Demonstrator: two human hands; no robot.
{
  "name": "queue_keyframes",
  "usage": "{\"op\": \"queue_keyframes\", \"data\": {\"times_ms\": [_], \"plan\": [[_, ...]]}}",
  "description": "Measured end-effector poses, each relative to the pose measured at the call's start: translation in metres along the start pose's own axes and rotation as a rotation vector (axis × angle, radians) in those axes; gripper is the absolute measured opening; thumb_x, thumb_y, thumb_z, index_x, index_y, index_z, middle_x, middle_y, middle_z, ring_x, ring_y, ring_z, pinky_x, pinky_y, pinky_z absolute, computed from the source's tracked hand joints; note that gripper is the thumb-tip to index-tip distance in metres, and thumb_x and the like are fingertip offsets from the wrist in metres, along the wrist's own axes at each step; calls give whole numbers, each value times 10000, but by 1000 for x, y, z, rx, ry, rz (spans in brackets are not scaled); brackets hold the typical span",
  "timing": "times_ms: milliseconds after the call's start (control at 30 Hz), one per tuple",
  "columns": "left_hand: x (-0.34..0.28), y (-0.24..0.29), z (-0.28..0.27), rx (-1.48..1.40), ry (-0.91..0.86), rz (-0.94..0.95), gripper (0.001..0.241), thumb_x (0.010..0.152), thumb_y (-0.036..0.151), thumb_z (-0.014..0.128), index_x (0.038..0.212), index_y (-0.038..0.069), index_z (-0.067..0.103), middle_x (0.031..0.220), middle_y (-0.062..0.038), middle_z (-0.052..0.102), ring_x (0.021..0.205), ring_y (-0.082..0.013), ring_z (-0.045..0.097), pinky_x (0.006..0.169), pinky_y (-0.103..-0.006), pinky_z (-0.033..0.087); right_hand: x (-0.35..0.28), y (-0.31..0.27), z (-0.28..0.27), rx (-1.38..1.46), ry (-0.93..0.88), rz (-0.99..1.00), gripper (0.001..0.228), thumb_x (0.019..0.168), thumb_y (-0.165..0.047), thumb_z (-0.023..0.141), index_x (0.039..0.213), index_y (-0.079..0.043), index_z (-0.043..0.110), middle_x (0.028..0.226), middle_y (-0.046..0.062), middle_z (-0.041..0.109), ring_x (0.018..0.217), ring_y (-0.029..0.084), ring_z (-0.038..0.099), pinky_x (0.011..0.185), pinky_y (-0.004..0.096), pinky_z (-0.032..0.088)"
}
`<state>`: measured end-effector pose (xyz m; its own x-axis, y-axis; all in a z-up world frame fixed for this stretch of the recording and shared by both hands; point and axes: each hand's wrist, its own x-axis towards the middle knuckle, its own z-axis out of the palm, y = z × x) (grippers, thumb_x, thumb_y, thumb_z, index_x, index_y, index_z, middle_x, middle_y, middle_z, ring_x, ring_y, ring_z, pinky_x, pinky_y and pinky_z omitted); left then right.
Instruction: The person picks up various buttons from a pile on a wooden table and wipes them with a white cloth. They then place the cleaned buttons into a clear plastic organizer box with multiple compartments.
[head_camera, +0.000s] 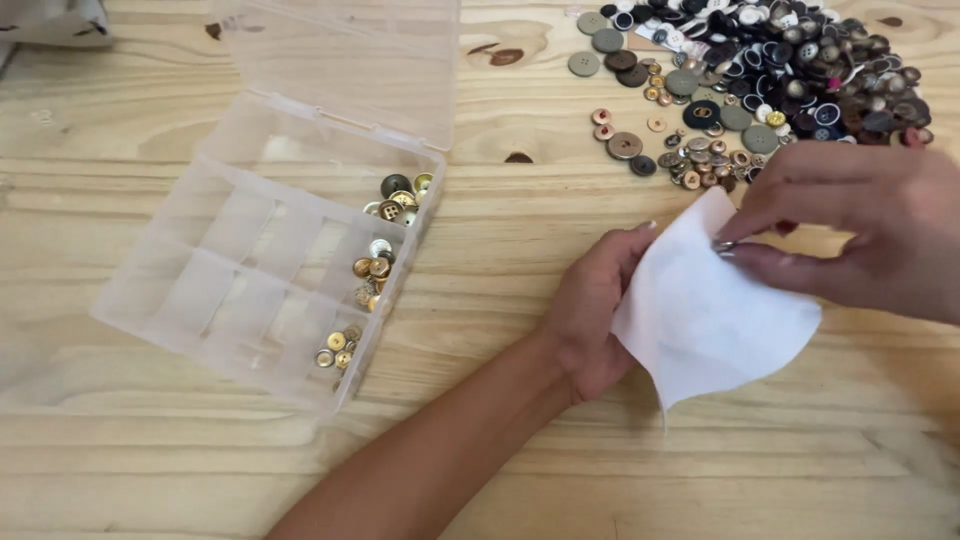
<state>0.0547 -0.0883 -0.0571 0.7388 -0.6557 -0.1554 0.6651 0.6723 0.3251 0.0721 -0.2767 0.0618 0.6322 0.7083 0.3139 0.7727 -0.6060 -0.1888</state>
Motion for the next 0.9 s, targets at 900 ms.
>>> {"op": "queue_keyframes", "data": {"times_ms": [900], "plan": [[-17, 1, 22, 602, 151, 360, 147, 857, 236, 792, 830, 122, 703, 746, 60, 663, 654, -5, 535, 541, -204, 417, -59, -42, 73, 83, 539, -13, 254, 929, 150, 557, 1100, 39, 707, 1087, 227, 651, 948, 285, 645, 813, 321, 533]]}}
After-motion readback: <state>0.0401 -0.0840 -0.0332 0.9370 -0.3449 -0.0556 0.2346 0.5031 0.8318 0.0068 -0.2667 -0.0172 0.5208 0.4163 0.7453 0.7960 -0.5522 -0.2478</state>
